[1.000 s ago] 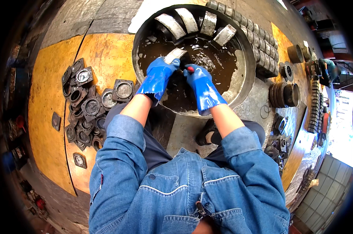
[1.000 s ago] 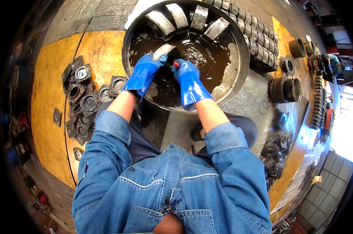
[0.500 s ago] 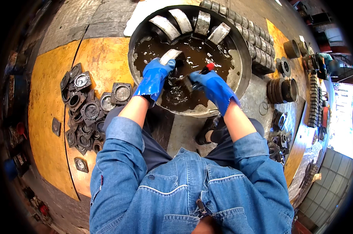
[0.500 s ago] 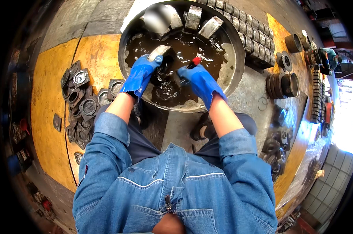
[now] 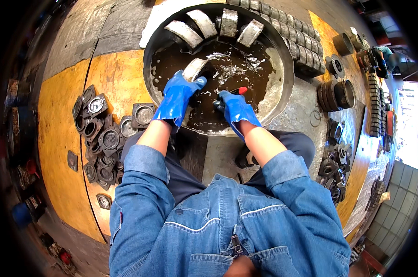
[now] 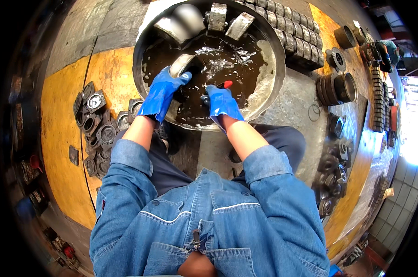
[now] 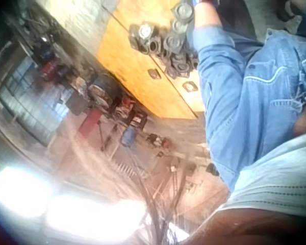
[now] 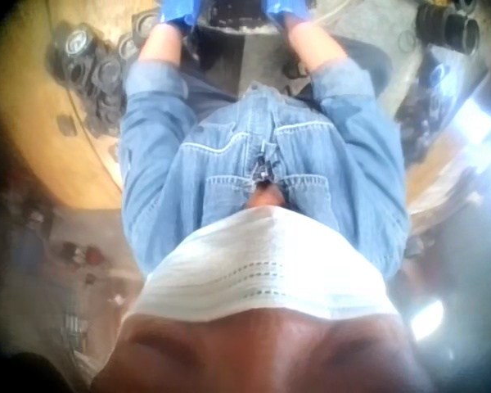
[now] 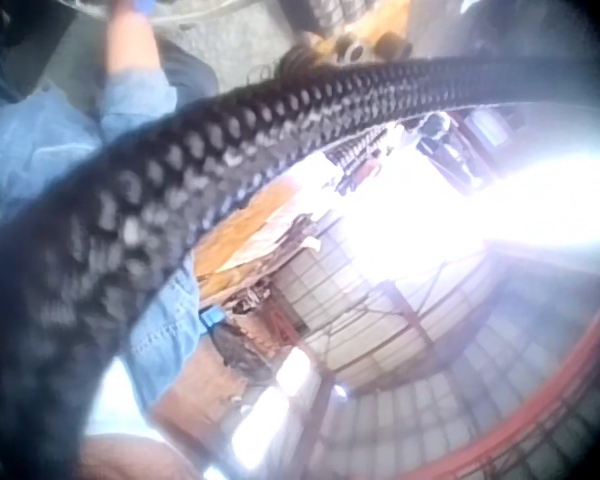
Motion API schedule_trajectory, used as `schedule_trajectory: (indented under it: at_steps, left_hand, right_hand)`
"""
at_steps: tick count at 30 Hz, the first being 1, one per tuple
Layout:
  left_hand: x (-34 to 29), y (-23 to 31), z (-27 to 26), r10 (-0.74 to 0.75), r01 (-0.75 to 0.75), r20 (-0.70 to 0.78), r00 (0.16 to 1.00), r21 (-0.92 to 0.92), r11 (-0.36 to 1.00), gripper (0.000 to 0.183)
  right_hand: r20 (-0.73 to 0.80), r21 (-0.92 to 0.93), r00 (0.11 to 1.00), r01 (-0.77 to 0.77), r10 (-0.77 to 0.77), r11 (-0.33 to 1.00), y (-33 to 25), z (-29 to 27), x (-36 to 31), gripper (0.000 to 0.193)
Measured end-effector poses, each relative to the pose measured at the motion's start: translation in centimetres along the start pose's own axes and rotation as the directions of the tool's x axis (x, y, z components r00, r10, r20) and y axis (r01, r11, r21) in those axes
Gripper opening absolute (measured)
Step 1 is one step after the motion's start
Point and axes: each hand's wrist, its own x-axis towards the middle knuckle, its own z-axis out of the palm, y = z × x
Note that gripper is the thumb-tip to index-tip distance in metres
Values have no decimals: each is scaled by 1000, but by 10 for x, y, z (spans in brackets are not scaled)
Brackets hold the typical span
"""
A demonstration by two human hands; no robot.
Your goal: The person cleans heavy metal mechanical parts in a container of liquid using a brush while wearing blue protective gloves.
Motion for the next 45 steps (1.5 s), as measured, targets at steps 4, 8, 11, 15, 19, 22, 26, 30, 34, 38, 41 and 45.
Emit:
schedule_trajectory:
  at_steps: [4, 8, 11, 15, 19, 22, 26, 30, 34, 38, 41, 45]
  left_hand:
    - [1, 10, 4, 5, -8, 20, 1000, 142, 990, 72]
    - [-6, 34, 14, -33, 33, -1, 999, 251, 967, 76]
    - [-7, 44, 20, -77, 49, 61, 995, 366, 929, 73]
    - [-16, 49, 29, 86, -176, 185, 979, 550, 816, 73]
    - [-17, 57, 21, 111, -244, 256, 960, 576, 780, 74]
    - [-16, 47, 24, 212, -291, 204, 956, 541, 789, 72]
    - [-22, 47, 16, 178, -278, 233, 956, 524, 805, 74]
    - [-28, 55, 6, 228, -313, 241, 943, 423, 850, 84]
    - [-19, 48, 5, 281, -304, 146, 949, 176, 936, 78]
    - [-4, 24, -1, 257, -231, 52, 965, -294, 927, 60]
    - [3, 30, -5, 188, -48, 140, 972, -665, 745, 54]
    - [10, 35, -9, 23, 368, 386, 922, -895, 254, 62]
  right_hand:
    - [381, -617, 761, 632, -526, 468, 10, -20, -23, 11]
    - [176, 97, 879, 431, -442, 897, 6, -45, -4, 14]
    - [-27, 363, 959, 273, -282, 891, -27, -59, -9, 28]
    - [-134, 517, 949, 313, -286, 797, -50, -74, 4, 28]
    - [-73, 504, 981, 191, -179, 842, -32, -78, 5, 26]
    - [-102, 520, 983, 185, -155, 834, -28, -73, 16, 28]
    - [35, 247, 908, 398, -418, 884, -28, -75, 18, 29]
    - [42, -111, 957, 289, -286, 951, -28, -73, 43, 32]
    - [-256, -201, 965, -4, -48, 980, -30, -45, 51, 60]
    - [-137, -185, 987, 54, -80, 981, -40, -43, 47, 58]
    - [0, -59, 989, 150, -150, 987, -55, -67, 49, 51]
    - [196, 524, 889, 261, -413, 811, -56, -91, 56, 37]
